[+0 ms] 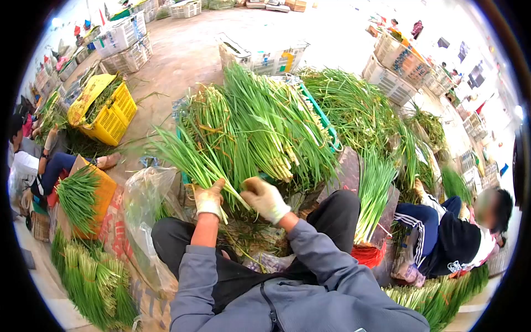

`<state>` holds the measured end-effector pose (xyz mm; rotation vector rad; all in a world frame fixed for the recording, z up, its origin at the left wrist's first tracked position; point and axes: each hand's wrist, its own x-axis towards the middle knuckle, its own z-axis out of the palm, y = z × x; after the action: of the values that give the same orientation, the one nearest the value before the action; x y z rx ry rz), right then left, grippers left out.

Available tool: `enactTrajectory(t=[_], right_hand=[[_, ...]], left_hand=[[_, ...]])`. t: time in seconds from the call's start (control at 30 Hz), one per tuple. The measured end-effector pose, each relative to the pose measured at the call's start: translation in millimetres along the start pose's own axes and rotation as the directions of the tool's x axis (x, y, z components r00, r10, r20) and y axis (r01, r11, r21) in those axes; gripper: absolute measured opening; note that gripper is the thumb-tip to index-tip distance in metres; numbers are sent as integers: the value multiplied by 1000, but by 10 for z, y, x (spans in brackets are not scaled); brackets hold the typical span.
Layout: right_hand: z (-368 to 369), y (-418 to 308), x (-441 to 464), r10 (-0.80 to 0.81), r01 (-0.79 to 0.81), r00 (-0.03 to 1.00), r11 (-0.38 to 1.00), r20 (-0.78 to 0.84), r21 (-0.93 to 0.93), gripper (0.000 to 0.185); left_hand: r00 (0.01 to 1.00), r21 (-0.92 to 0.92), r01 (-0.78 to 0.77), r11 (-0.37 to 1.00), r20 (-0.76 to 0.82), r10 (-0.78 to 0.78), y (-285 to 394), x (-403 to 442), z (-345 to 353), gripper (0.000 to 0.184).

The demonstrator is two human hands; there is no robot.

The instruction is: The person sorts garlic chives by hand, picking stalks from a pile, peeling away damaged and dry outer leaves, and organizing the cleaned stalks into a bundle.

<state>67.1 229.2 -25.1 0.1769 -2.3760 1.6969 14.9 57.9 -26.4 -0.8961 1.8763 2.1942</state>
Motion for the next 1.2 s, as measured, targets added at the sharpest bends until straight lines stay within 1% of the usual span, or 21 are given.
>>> enactTrajectory(t=[0.03, 0.1, 0.23, 0.27, 0.37, 0.43, 0.53, 0.57, 0.6, 0.63, 0.7, 0.73, 0.8, 0.83, 0.87, 0.9, 0.93, 0.97, 1.03, 1.13, 1.2], right_hand=[[-12, -231, 32, 36, 10, 987, 960, 159, -279, 30], [164, -120, 38, -30, 119, 982, 866, 188, -485, 31], [219, -75, 101, 9, 55, 992, 873, 130, -484, 23], [219, -62, 90, 13, 50, 992, 873, 127, -485, 23], [198, -37, 129, 46, -30, 998, 950, 43, -310, 21], [205, -80, 54, 124, -91, 981, 973, 149, -211, 20], [195, -16, -201, 136, -60, 954, 960, 267, -275, 24], [150, -48, -330, 169, -78, 931, 958, 322, -277, 23], [101, -17, -457, 284, -115, 841, 925, 460, -362, 26], [55, 30, -593, 395, -130, 720, 884, 571, -449, 30], [57, 804, -939, 392, 211, 458, 824, 798, -525, 36], [-17, 766, -917, 396, 324, 353, 798, 847, -509, 39], [-314, 519, -579, 693, 283, 255, 613, 674, -737, 38], [-443, 322, -383, 518, 189, 557, 682, 649, -707, 35], [-500, 310, -203, 319, 125, 760, 783, 566, -610, 31], [-544, 161, 8, 260, 12, 889, 810, 378, -586, 28], [-613, -50, 207, 305, -123, 927, 795, 217, -594, 26], [-642, 94, 393, 136, -45, 985, 798, 106, -601, 25], [-721, 189, 735, 52, -97, 995, 713, -86, -694, 31], [-779, 396, 1060, -17, -79, 994, 605, -112, -792, 42], [-730, 500, 1238, 183, -199, 977, 597, -109, -777, 46]], left_hand=[[1000, -1, -1, 1000, 9, 1, 5, -42, 42, 38], [994, 89, -78, 993, 84, 70, -7, -114, 83, 34], [984, -129, -13, 992, 172, 35, 54, -266, 27, 36], [980, -146, -41, 988, 189, 69, -49, -191, 14, 54], [969, -48, -8, 999, 245, 19, -142, -83, -41, 42], [957, -57, 117, 992, 273, -97, -156, -76, -43, 39], [990, -107, 5, 994, 143, 10, -152, 66, -64, 30], [978, -328, -50, 943, 175, 113, -99, 198, -198, 26], [989, -206, -121, 971, 57, 135, 220, 0, -241, 24], [988, -281, -140, 949, 19, 152, 193, 194, -397, 25], [962, -343, -259, 903, -4, 274, 359, 254, -554, 27], [941, -360, -325, 875, -35, 336, 346, 330, -560, 28], [927, -463, -335, 820, -6, 375, 507, 35, -478, 33], [929, -462, -330, 823, -4, 370, 459, 23, -478, 33], [919, -453, -319, 832, 66, 389, 406, 22, -484, 33], [901, -444, -315, 839, 138, 412, 372, 43, -479, 32], [889, -485, -302, 821, 167, 426, 295, 107, -469, 31], [898, -454, -286, 844, 180, 401, 278, 112, -436, 31], [908, -531, -179, 828, 236, 348, 343, -78, -325, 31], [884, -501, -115, 857, 342, 319, 268, -61, -289, 27], [867, -499, -103, 860, 379, 324, 215, -25, -229, 26]])
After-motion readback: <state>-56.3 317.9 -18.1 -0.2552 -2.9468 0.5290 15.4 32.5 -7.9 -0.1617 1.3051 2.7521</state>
